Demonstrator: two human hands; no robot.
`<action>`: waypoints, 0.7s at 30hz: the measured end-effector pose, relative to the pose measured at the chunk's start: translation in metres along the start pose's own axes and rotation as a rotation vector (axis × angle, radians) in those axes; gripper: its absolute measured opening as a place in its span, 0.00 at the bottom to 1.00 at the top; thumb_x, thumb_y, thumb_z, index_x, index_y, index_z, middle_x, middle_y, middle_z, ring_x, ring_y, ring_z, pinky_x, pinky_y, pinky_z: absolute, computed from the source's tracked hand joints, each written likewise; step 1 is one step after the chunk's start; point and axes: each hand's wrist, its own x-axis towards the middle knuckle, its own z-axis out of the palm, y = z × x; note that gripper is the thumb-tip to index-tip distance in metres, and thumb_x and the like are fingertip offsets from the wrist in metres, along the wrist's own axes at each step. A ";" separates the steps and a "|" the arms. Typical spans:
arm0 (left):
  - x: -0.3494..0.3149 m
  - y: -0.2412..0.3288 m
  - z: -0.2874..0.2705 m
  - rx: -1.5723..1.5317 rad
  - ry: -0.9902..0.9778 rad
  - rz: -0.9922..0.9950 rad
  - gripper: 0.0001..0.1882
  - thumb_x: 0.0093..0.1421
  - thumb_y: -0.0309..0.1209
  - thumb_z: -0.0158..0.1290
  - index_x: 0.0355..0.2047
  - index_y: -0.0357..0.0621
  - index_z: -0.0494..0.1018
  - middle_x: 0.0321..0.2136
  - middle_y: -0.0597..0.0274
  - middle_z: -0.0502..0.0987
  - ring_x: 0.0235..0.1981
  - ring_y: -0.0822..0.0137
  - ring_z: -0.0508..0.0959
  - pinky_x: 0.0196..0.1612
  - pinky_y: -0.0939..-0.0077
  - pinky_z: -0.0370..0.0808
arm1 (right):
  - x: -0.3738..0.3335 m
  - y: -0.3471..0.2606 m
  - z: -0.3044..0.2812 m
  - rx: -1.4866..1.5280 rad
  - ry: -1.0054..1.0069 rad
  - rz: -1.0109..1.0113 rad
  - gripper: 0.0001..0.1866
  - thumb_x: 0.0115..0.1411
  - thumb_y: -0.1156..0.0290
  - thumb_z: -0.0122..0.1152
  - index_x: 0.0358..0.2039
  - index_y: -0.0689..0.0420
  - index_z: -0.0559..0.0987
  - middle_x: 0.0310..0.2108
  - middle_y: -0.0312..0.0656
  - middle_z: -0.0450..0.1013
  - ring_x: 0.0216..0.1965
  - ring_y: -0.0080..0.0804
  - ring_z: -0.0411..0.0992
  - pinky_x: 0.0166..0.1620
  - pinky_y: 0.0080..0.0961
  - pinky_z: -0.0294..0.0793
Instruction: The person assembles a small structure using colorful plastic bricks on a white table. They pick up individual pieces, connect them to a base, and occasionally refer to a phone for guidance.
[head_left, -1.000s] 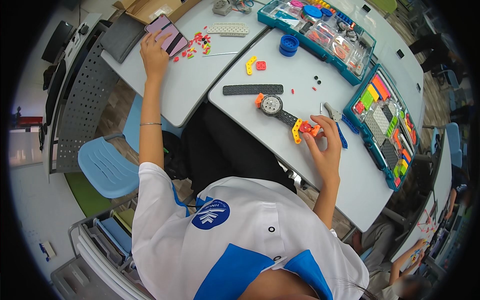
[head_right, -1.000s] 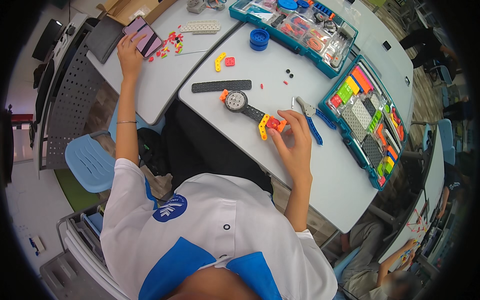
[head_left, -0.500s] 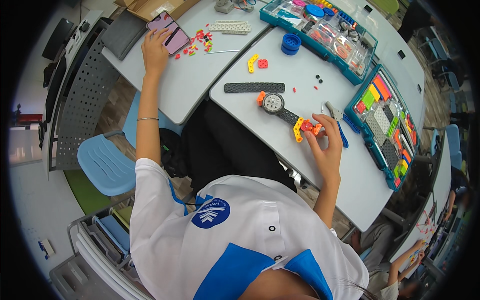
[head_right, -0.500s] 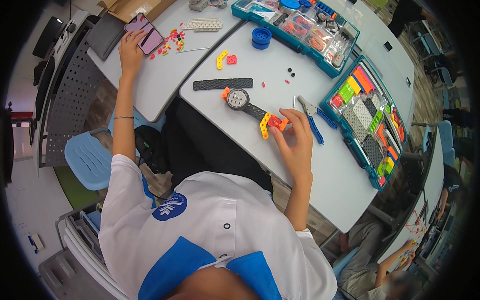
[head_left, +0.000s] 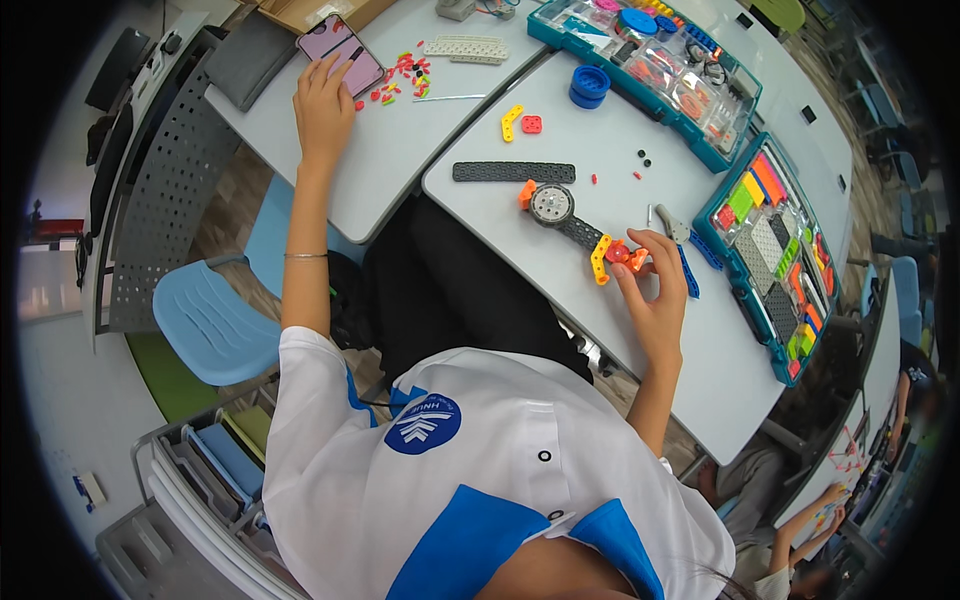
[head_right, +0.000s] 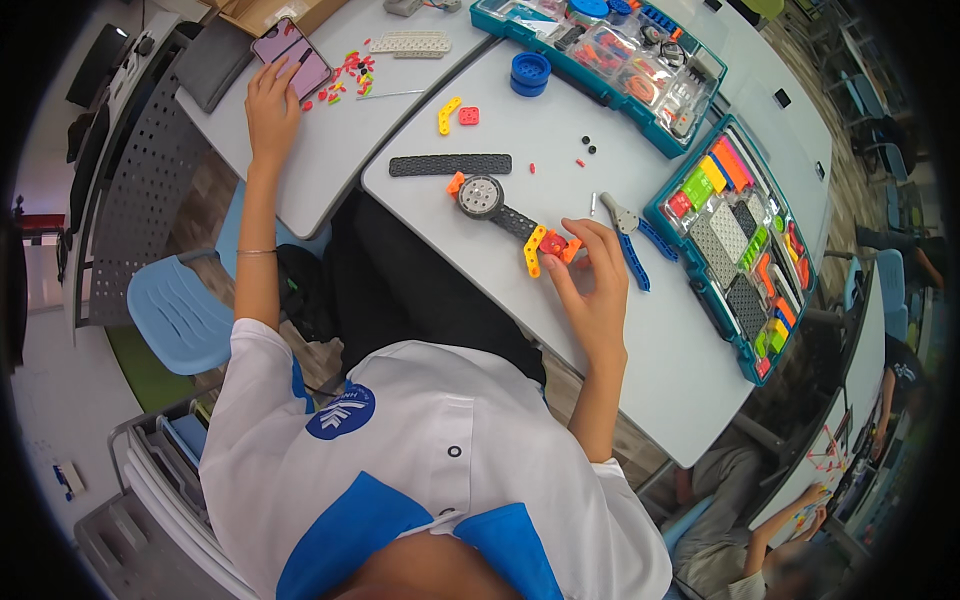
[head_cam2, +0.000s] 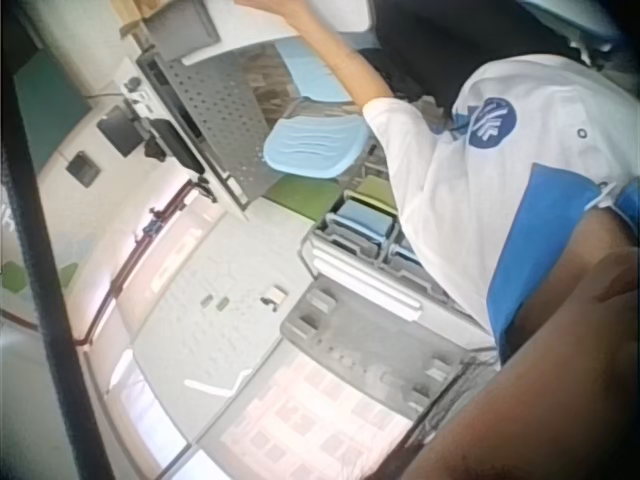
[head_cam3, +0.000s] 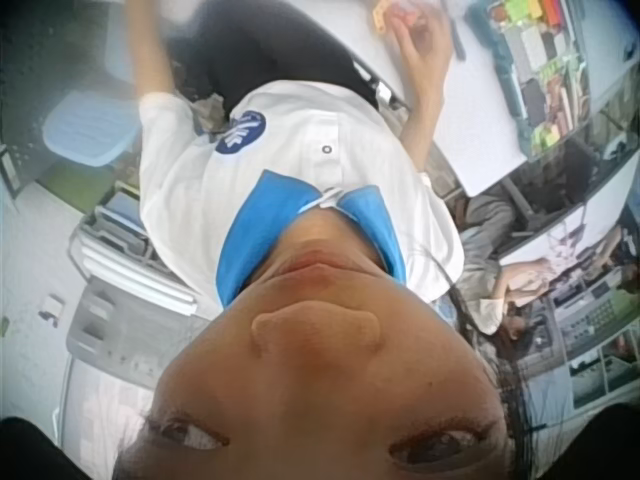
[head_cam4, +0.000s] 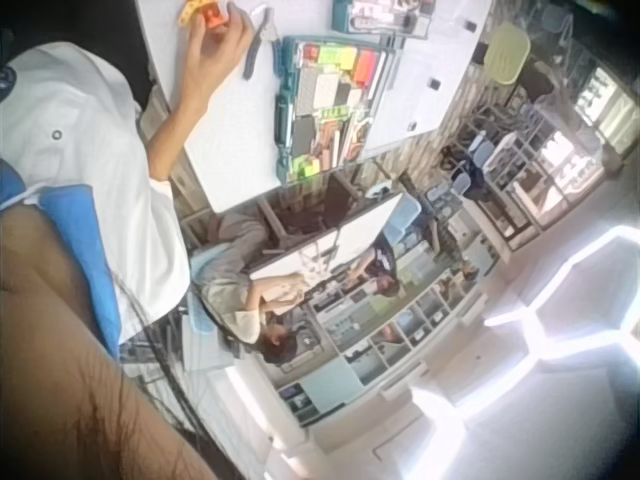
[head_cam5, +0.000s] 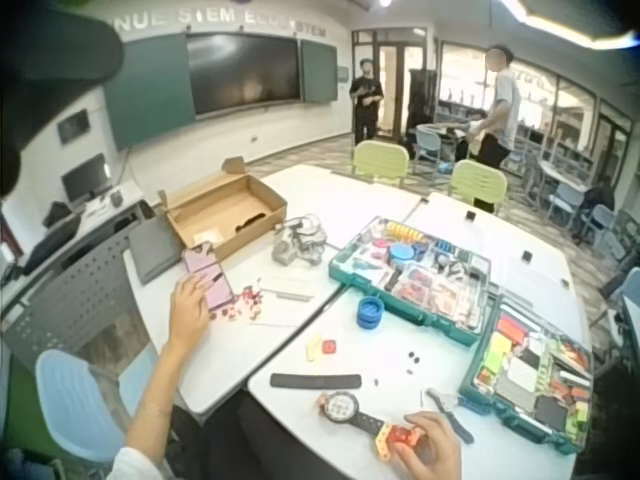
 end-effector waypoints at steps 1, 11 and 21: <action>0.000 -0.003 0.001 0.042 -0.017 -0.008 0.17 0.63 0.26 0.49 0.50 0.49 0.79 0.56 0.65 0.75 0.62 0.55 0.67 0.63 0.57 0.63 | 0.000 0.000 0.000 0.003 -0.003 -0.001 0.21 0.55 0.71 0.71 0.51 0.57 0.80 0.49 0.41 0.74 0.42 0.29 0.72 0.40 0.23 0.71; -0.013 -0.030 0.003 0.149 -0.006 -0.120 0.18 0.62 0.29 0.51 0.50 0.58 0.80 0.62 0.61 0.69 0.64 0.54 0.62 0.64 0.54 0.61 | 0.001 0.002 0.001 0.014 0.009 0.014 0.21 0.56 0.70 0.71 0.50 0.57 0.80 0.49 0.41 0.74 0.40 0.27 0.71 0.40 0.22 0.71; -0.010 -0.031 0.005 0.059 0.046 -0.118 0.19 0.61 0.26 0.50 0.49 0.58 0.81 0.61 0.57 0.68 0.64 0.52 0.62 0.64 0.55 0.62 | 0.001 0.000 0.001 -0.005 0.006 0.012 0.21 0.56 0.70 0.71 0.50 0.57 0.80 0.49 0.41 0.74 0.37 0.26 0.70 0.40 0.22 0.70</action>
